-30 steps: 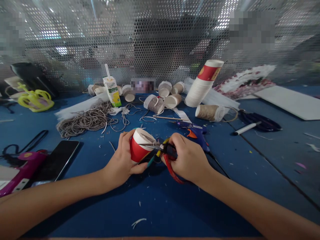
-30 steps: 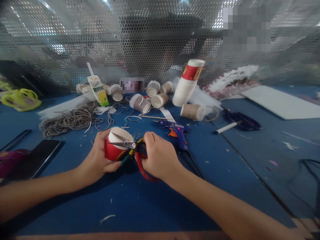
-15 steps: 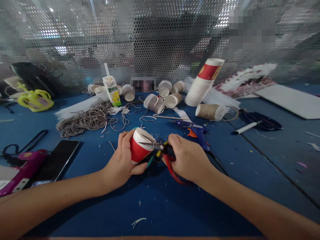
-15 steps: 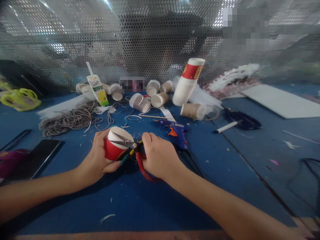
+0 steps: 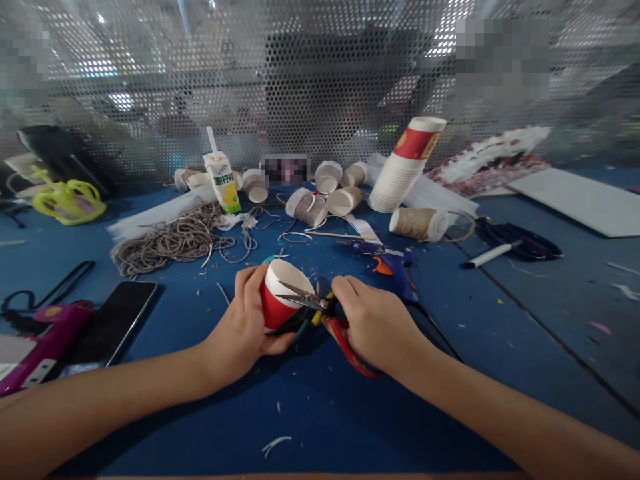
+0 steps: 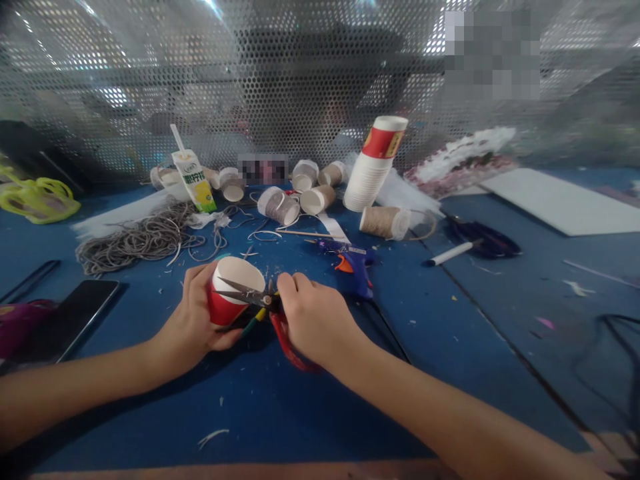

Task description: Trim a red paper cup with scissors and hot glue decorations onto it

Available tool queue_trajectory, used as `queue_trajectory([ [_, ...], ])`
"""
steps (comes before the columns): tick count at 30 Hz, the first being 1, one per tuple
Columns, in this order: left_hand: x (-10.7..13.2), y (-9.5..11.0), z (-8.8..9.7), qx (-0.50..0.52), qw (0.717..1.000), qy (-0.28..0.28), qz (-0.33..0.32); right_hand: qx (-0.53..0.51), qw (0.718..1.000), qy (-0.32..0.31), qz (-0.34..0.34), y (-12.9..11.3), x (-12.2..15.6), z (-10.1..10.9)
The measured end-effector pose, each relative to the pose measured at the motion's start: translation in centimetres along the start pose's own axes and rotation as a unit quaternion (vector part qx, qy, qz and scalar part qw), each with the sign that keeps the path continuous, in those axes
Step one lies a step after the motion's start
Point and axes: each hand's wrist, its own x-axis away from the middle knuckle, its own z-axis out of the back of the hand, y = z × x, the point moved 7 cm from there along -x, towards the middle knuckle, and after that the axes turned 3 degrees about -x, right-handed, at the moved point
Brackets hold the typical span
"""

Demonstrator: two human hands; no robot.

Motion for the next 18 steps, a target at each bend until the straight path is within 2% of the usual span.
queue_trajectory([
  [10,0.15,-0.01,-0.15,0.007,1.0,-0.009,0.003,-0.006,1.0,0.027,-0.008,0.16,0.27,0.18],
  [18,0.39,0.54,-0.02,-0.034,0.999,0.002,-0.037,0.001,1.0,0.027,0.0,-0.39,0.1,0.14],
])
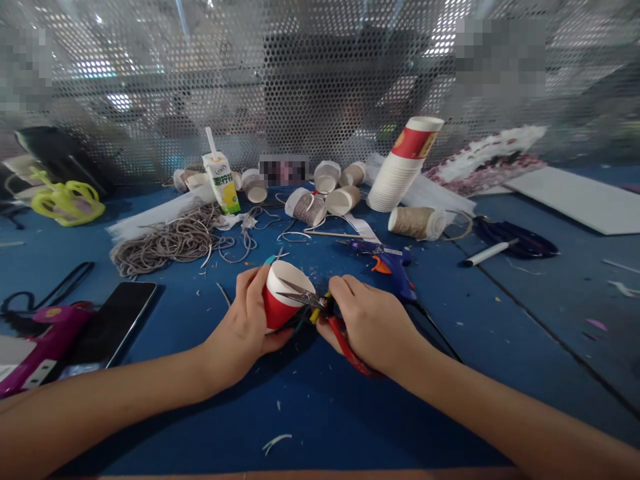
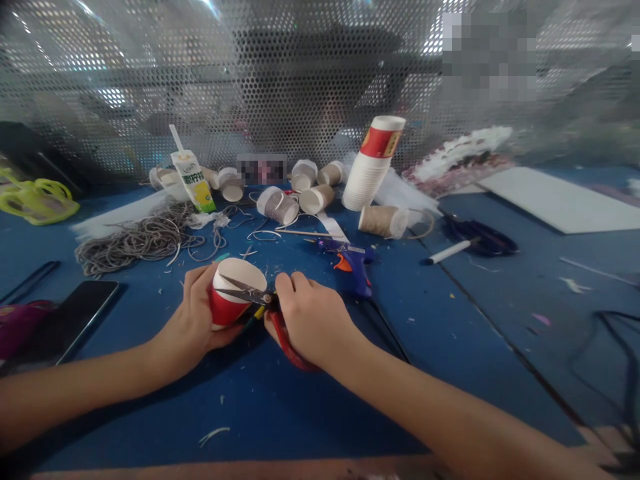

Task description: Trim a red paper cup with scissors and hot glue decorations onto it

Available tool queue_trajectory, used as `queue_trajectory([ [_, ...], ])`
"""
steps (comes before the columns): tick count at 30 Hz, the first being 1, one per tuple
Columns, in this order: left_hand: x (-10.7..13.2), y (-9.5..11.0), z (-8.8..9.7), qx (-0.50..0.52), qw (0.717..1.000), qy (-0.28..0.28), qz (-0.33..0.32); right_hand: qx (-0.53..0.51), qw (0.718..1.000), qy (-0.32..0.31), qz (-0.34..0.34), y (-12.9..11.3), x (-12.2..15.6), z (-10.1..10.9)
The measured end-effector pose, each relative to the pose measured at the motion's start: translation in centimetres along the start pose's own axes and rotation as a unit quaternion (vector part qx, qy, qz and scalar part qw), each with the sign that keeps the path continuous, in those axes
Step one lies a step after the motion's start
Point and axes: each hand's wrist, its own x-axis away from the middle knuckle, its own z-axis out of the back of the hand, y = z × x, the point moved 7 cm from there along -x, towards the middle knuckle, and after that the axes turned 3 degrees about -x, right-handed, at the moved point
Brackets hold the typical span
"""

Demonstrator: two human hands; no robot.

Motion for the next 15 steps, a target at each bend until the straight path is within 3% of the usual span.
queue_trajectory([
  [8,-0.02,0.1,0.04,-0.008,1.0,0.004,-0.008,0.007,0.999,-0.038,0.001,0.3,0.21,-0.39],
  [15,0.11,0.63,-0.03,-0.026,0.999,0.001,-0.025,-0.02,1.0,-0.015,0.004,-0.15,-0.03,0.14],
])
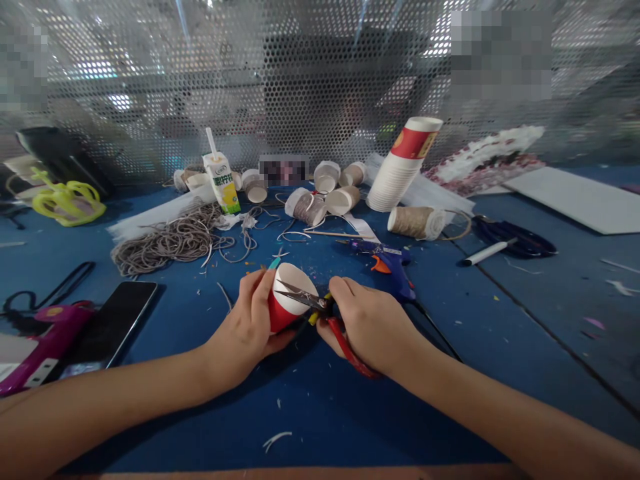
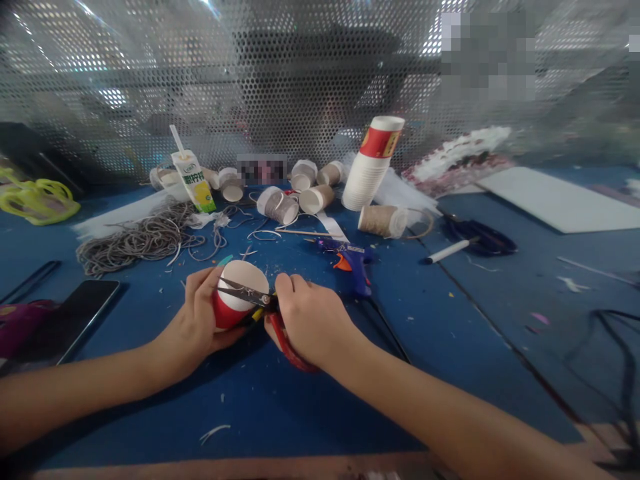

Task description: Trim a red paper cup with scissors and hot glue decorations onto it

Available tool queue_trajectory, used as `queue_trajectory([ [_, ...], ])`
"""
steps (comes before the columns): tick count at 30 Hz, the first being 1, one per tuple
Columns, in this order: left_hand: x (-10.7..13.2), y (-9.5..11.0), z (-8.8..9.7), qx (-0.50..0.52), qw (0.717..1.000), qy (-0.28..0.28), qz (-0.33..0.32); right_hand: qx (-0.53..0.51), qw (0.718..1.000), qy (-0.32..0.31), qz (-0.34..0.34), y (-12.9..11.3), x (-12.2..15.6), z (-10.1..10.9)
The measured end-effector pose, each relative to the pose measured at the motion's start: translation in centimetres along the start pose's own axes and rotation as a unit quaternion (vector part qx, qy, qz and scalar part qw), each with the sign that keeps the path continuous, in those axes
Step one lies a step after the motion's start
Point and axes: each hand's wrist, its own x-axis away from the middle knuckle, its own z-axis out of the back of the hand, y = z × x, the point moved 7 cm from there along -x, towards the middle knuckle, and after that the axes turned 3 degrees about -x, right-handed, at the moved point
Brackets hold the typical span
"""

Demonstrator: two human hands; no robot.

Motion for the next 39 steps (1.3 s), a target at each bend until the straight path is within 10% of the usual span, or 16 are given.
queue_trajectory([
  [13,-0.1,-1.4,-0.4,0.101,0.987,-0.087,0.094,-0.152,0.978,-0.014,-0.141,3.1,-0.4,-1.3],
  [25,-0.6,-3.9,-1.3,0.33,0.903,-0.078,0.263,-0.193,0.97,0.051,-0.136,4.2,-0.8,-0.5],
  [39,-1.0,-2.5,-0.9,0.386,0.911,-0.072,0.13,-0.099,0.984,0.038,-0.145,4.9,-1.1,-0.3],
])
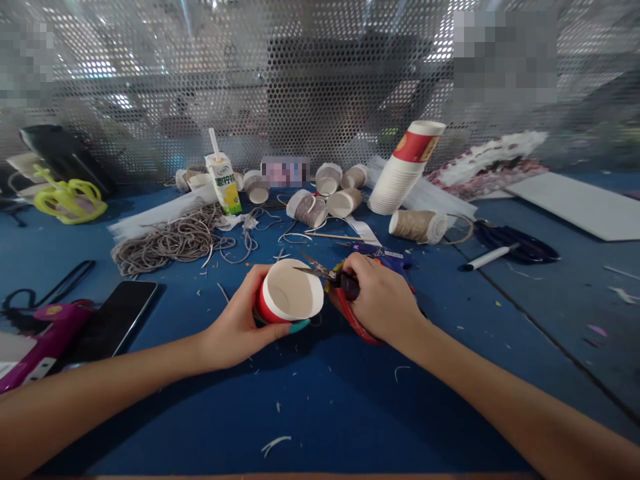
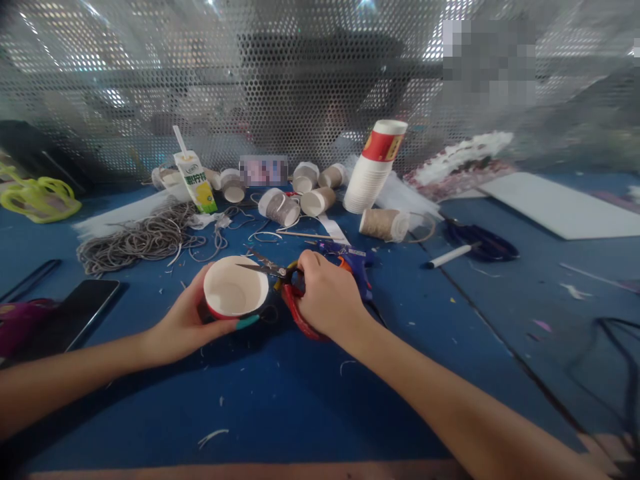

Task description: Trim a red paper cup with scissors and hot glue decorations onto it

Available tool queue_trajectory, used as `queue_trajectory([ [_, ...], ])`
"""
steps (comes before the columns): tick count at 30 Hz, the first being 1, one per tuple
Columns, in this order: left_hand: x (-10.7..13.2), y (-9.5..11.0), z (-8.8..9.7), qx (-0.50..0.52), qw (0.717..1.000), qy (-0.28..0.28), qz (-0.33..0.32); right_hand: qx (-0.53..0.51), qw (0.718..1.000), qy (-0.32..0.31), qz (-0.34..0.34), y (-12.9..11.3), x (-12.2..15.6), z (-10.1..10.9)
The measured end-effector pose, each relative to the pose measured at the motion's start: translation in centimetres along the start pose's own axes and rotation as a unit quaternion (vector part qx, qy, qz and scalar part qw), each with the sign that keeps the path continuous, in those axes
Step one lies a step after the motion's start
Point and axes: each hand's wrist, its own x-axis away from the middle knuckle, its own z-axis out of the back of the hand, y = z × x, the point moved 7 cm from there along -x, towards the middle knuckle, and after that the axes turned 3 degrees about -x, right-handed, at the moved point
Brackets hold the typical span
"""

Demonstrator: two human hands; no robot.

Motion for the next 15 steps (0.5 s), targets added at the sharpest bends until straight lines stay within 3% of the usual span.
queue_trajectory([
  [6,0.3,1.0,-0.4,-0.087,0.994,-0.043,-0.043,0.059,0.998,-0.017,0.01,-0.2,0.3,-0.3],
  [12,0.7,1.5,0.4,-0.166,0.981,0.06,-0.082,0.047,0.998,0.004,0.029,-1.0,0.7,0.2],
  [15,0.8,1.5,0.3,-0.185,0.977,0.066,-0.085,0.06,0.998,0.003,0.027,-1.2,1.0,0.1],
])
